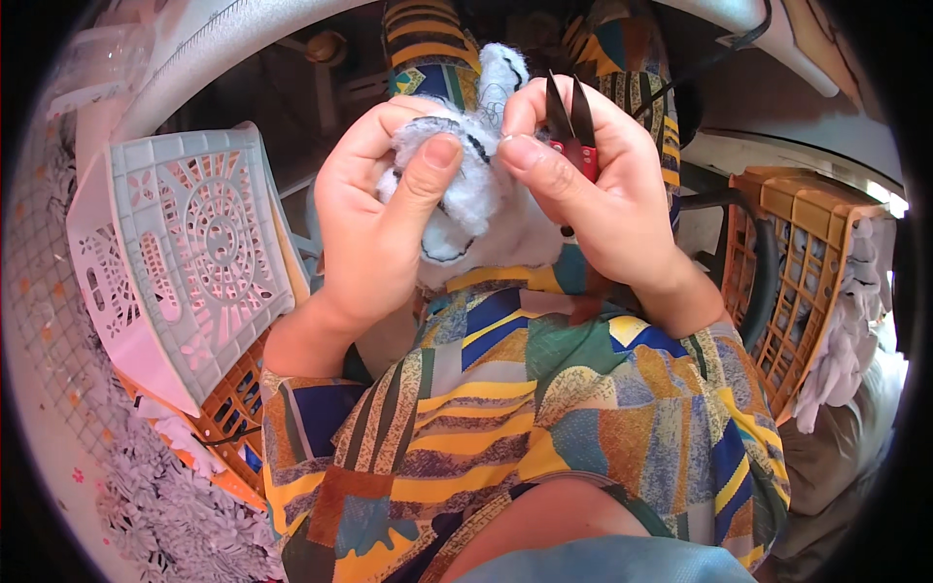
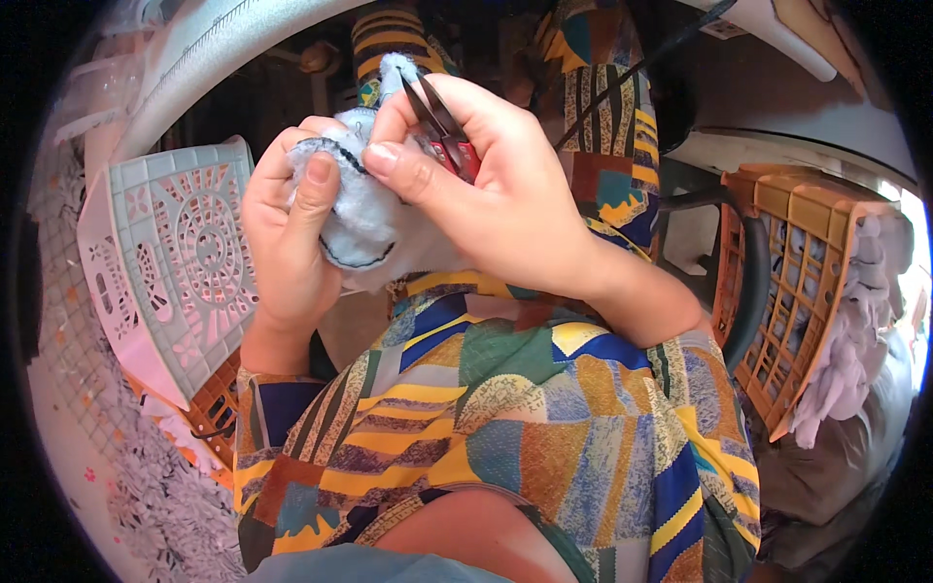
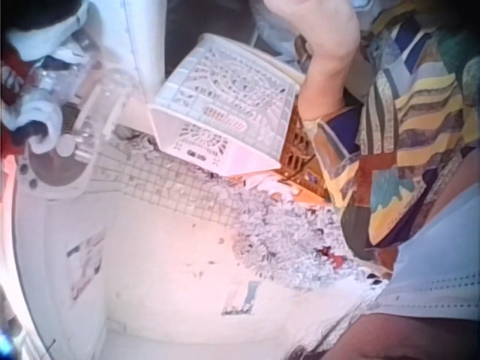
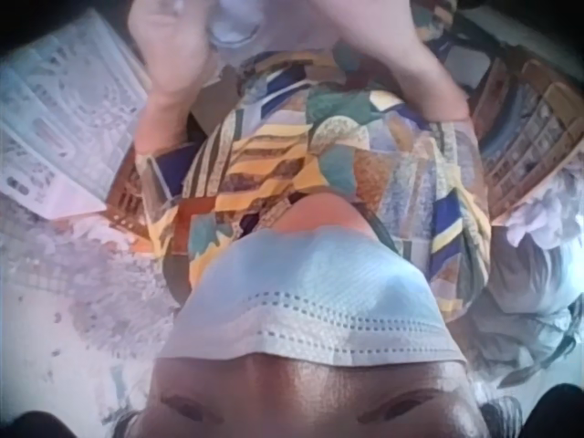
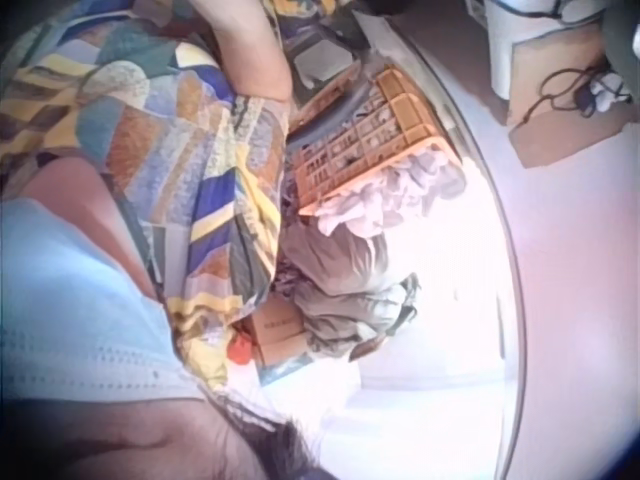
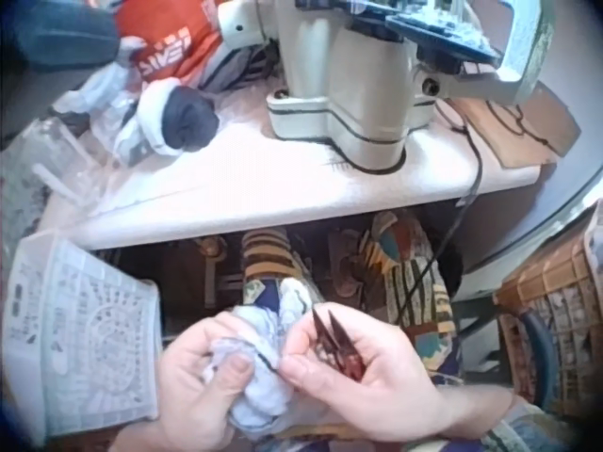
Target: Trim threads and invert fabric parts of a plush animal toy using hand tools and a specialty textile machine.
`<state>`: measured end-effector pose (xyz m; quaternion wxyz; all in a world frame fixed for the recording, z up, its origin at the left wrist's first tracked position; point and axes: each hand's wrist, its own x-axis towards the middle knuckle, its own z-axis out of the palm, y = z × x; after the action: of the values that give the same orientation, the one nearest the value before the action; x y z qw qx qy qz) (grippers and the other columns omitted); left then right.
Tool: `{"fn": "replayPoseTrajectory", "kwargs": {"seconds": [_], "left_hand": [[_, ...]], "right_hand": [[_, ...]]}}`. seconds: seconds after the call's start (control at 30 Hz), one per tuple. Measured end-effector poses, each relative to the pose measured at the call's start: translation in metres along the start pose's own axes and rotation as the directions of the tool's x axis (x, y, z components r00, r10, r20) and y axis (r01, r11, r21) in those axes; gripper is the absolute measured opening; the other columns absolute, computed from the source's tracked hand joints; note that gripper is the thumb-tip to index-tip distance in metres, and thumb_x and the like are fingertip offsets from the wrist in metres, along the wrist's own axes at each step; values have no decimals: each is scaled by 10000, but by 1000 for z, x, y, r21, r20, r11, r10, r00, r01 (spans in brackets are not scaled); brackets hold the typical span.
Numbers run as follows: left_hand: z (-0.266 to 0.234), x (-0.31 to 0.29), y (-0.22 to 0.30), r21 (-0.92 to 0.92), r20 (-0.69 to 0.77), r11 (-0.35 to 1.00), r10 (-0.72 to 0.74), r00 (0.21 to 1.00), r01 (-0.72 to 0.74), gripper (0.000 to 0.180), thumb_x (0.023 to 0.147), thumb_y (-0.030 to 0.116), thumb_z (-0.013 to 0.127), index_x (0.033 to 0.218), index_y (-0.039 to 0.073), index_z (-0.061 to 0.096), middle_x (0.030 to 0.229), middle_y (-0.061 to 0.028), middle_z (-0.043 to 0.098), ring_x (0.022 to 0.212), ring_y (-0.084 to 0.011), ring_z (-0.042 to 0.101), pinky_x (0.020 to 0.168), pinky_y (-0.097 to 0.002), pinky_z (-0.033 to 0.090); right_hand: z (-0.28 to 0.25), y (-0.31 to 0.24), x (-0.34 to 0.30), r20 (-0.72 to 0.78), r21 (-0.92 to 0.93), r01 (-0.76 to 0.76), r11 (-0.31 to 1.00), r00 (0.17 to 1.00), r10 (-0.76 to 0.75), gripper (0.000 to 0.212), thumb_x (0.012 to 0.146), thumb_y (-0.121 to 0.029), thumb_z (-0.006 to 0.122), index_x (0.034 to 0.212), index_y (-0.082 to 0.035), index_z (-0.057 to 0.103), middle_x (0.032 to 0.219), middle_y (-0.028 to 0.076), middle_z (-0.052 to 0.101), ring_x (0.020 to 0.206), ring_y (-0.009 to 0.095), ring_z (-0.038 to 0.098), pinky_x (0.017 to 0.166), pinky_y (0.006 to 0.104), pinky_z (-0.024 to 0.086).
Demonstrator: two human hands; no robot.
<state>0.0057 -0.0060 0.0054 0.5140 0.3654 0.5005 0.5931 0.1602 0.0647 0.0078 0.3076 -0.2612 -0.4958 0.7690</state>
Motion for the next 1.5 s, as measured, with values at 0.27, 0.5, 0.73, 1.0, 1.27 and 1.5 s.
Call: {"fn": "replayPoseTrajectory", "kwargs": {"seconds": [0.27,0.5,0.73,1.0,1.27,1.5], "left_hand": [[1,-1,-2,-131,18,988,-79,997,81,134,899,139,579,940,14,550,843,-1,578,745,-34,518,671,-181,424],[2,-3,0,-203,39,975,-88,995,94,136,905,143,569,943,14,549,844,-6,586,748,-38,531,676,-186,432],[-2,-1,-2,-252,-1,962,-106,994,103,127,906,142,568,935,22,539,821,-10,585,741,-42,533,672,-194,437],[-3,6,4,-324,-44,942,-111,993,91,183,947,202,479,914,22,487,824,-90,576,738,-124,566,699,-256,481],[-9,5,1,-387,-91,912,-183,979,135,121,944,165,493,913,51,466,795,-41,567,658,-76,552,595,-219,476],[-4,9,-2,-376,-45,907,-223,974,191,130,952,182,478,903,61,475,757,-18,543,608,-61,510,552,-212,454]], "right_hand": [[-6,7,-2,142,288,-44,957,990,3,135,916,-157,542,935,-46,468,754,-18,465,485,11,341,432,169,270],[-5,8,-5,82,374,51,926,993,-88,110,952,-141,460,919,-45,420,928,85,515,435,21,339,410,152,259],[-15,5,-7,5,420,182,889,979,-203,81,957,-134,435,957,-64,395,810,72,485,428,26,303,379,160,248],[-80,-59,-31,-156,392,532,751,843,-516,73,951,-105,407,977,-38,400,596,-32,331,420,39,311,335,163,236],[-200,-137,-90,-670,-41,942,333,221,-709,215,849,-35,431,635,-47,416,594,0,366,539,119,465,681,272,512],[-60,-48,-23,-344,-267,581,769,688,-639,29,823,-31,564,818,-59,563,639,8,408,495,65,362,434,197,292]]}}
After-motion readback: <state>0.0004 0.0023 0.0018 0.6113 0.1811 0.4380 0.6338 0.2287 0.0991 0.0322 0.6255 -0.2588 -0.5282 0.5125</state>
